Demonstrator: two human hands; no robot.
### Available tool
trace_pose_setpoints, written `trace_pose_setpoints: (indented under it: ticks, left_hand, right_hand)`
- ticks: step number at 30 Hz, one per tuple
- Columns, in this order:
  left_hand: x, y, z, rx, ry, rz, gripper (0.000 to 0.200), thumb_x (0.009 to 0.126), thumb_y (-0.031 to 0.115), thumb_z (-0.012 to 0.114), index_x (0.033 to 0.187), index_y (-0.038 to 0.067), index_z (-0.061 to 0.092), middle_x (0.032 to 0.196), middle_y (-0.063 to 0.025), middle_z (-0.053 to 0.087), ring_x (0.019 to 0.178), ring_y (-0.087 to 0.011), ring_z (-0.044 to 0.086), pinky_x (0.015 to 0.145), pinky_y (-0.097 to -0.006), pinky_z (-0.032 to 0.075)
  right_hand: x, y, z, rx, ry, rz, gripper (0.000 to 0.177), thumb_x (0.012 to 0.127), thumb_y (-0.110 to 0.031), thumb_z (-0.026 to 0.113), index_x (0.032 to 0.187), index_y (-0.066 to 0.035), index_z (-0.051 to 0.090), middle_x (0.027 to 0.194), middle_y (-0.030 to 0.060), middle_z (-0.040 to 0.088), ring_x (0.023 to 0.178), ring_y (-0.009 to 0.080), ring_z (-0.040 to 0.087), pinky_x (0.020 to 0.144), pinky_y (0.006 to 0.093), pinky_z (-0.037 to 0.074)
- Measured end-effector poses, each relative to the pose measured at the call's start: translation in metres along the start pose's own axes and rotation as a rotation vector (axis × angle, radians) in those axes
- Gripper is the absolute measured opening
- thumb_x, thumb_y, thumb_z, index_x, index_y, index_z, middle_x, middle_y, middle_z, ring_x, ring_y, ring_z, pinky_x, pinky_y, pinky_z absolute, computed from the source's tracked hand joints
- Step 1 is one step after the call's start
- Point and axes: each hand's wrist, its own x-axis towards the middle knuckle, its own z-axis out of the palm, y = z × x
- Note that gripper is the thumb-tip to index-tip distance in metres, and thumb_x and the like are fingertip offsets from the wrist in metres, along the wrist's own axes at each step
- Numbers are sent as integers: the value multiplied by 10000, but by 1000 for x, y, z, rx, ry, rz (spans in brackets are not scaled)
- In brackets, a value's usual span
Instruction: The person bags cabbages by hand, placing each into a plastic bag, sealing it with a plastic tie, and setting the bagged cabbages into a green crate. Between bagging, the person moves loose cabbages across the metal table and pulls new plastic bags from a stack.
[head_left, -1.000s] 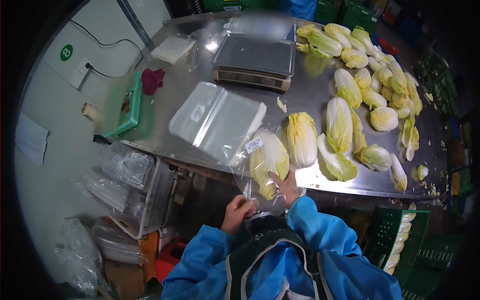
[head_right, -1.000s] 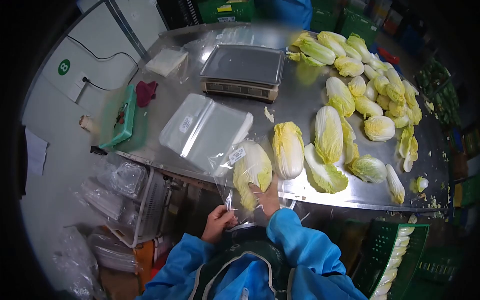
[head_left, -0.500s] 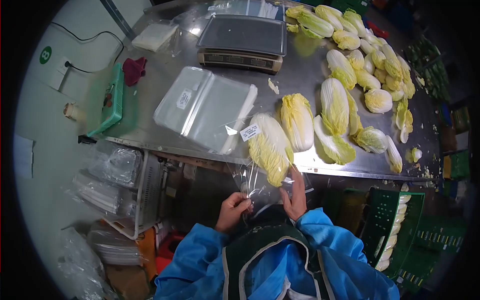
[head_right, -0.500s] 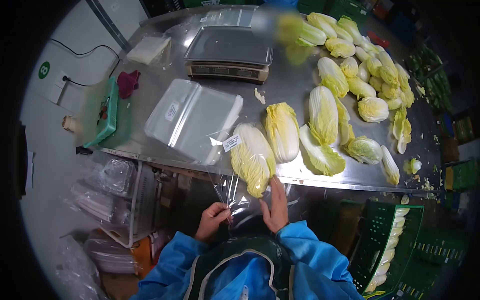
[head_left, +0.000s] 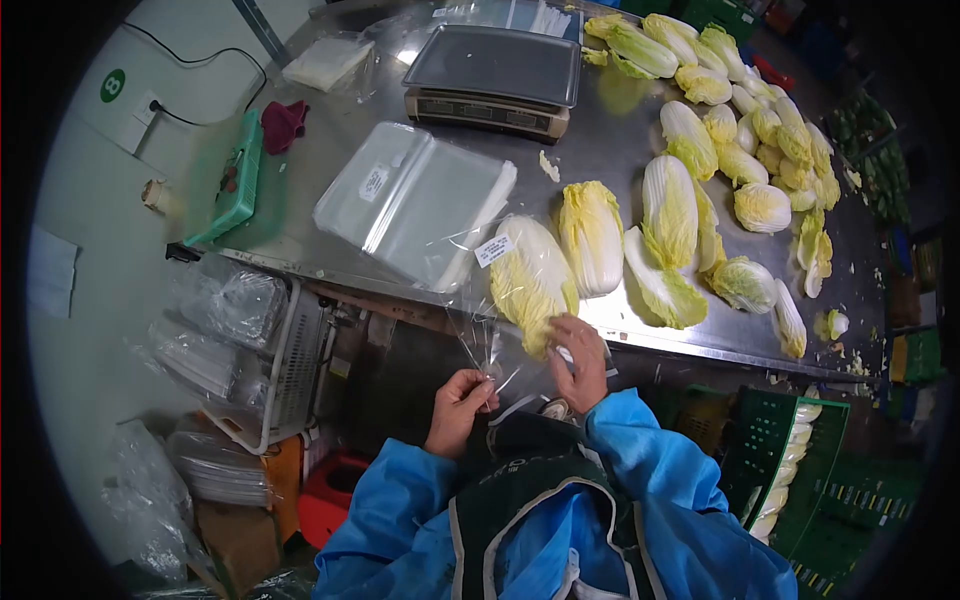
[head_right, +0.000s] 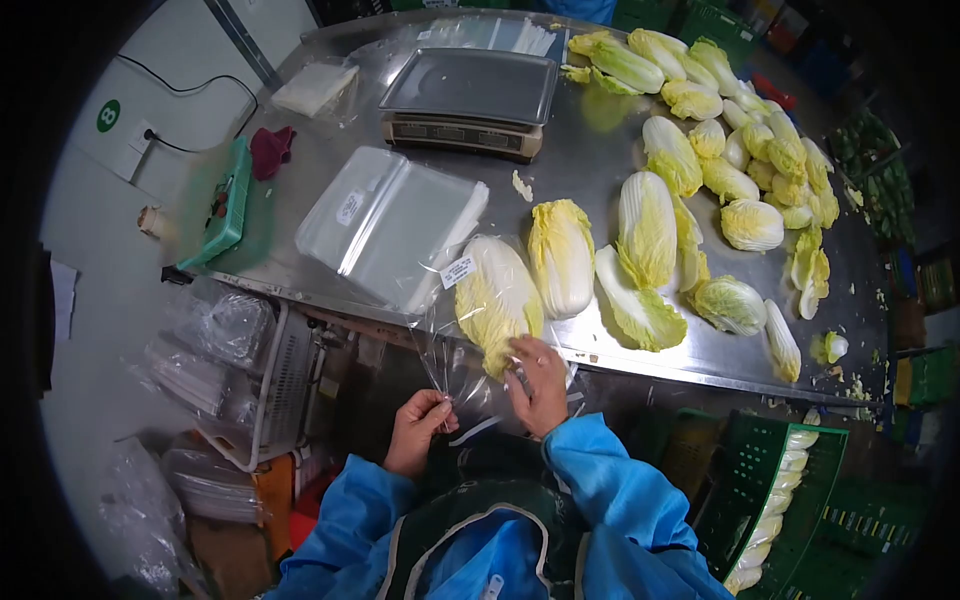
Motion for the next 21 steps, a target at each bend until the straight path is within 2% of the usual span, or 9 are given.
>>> trace_pose_setpoints:
  ticks: [2, 3, 5, 12, 15, 17, 21]
  left_hand:
    - [0, 2, 2, 14, -4, 11, 96, 892, 107, 565, 952, 32, 558, 743, -41, 589, 675, -101, 554, 647, -226, 440]
    - [0, 2, 3, 14, -5, 15, 96, 892, 107, 565, 952, 32, 558, 743, -41, 589, 675, -101, 554, 647, -226, 440]
    - [1, 2, 5, 6, -11, 13, 92, 893, 104, 564, 945, 29, 556, 745, -44, 589, 676, -101, 554, 648, -227, 441]
    - [1, 6, 3, 3, -22, 8, 102, 893, 109, 567, 945, 23, 551, 748, -47, 591, 679, -100, 554, 648, -230, 441]
    - [2, 5, 2, 27, -45, 6, 111, 896, 116, 565, 949, 20, 548, 749, -48, 591, 685, -101, 558, 652, -232, 443]
    - [2, 8, 4, 67, -79, -3, 119, 901, 124, 561, 955, 20, 543, 754, -48, 591, 692, -101, 561, 655, -233, 442]
    - [4, 10, 5, 68, -118, -18, 121, 904, 130, 557, 960, 23, 541, 765, -46, 593, 701, -104, 566, 662, -234, 445]
  right_hand:
    - [14, -8, 1, 83, 108, 125, 476, 742, -76, 661, 1193, -16, 522, 1262, 180, 472, 1181, 364, 428, 994, 417, 329]
    - [21, -12, 4, 82, 110, 122, 476, 742, -76, 661, 1193, -16, 522, 1262, 180, 472, 1181, 364, 428, 994, 417, 329]
    - [31, -17, 6, -69, 170, 234, 514, 747, -97, 674, 1224, -12, 504, 1275, 180, 464, 1193, 363, 421, 1018, 411, 315]
    - [20, 17, 18, -141, 60, 170, 601, 744, -156, 704, 1259, 27, 454, 1315, 202, 411, 1228, 355, 390, 1039, 400, 314]
    - [23, 13, 18, -50, 115, 213, 596, 739, -208, 716, 1221, 48, 480, 1300, 220, 435, 1210, 378, 397, 1022, 415, 314]
    - [33, -1, 17, 46, 201, 344, 556, 735, -197, 720, 1189, 46, 510, 1283, 218, 453, 1188, 367, 421, 1015, 410, 324]
    - [37, 0, 21, 5, 241, 371, 521, 730, -170, 717, 1159, 55, 526, 1282, 219, 452, 1178, 363, 430, 1004, 400, 341]
